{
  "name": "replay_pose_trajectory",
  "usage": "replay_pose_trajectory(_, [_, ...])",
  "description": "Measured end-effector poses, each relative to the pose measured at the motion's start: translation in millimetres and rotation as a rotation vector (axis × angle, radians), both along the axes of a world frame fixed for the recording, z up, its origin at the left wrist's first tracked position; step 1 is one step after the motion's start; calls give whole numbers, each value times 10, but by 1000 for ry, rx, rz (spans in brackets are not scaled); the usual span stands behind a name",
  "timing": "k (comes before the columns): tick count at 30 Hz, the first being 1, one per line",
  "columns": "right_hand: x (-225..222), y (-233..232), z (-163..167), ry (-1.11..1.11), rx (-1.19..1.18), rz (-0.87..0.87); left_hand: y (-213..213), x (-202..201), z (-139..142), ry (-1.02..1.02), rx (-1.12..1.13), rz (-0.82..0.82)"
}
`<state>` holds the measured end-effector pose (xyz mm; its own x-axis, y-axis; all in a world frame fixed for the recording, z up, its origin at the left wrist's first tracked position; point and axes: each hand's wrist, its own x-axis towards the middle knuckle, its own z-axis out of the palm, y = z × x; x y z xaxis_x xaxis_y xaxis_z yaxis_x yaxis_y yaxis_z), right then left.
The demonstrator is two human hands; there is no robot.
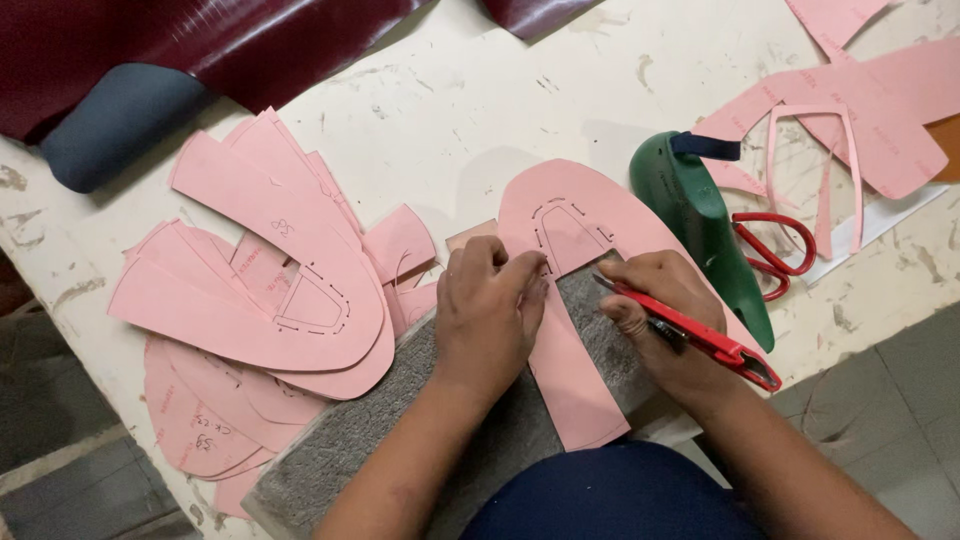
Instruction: The person traces dotted outline markings on pink shoe pattern pieces with a pen while holding a green shoe last against the paper, then cuts along the marked lines with red-handled shears, briefly walking to another table to pick up the shears before returning to cut.
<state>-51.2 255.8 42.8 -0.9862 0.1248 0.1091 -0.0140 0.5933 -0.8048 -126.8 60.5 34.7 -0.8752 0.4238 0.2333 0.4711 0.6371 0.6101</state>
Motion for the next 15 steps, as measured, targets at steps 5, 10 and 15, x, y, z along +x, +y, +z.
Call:
replay_pose_trajectory(5, [-44,-9,55,-55,61,-1,51,-76,-70,50,91,-3])
replay_pose_trajectory(10, [-102,-11,-6,25,-62,-17,100,-141,-200,192,-93,-152])
replay_pose_trajectory(15, [-177,-23,-203,6,-163,-46,107,-178,-283,233,-47,-154])
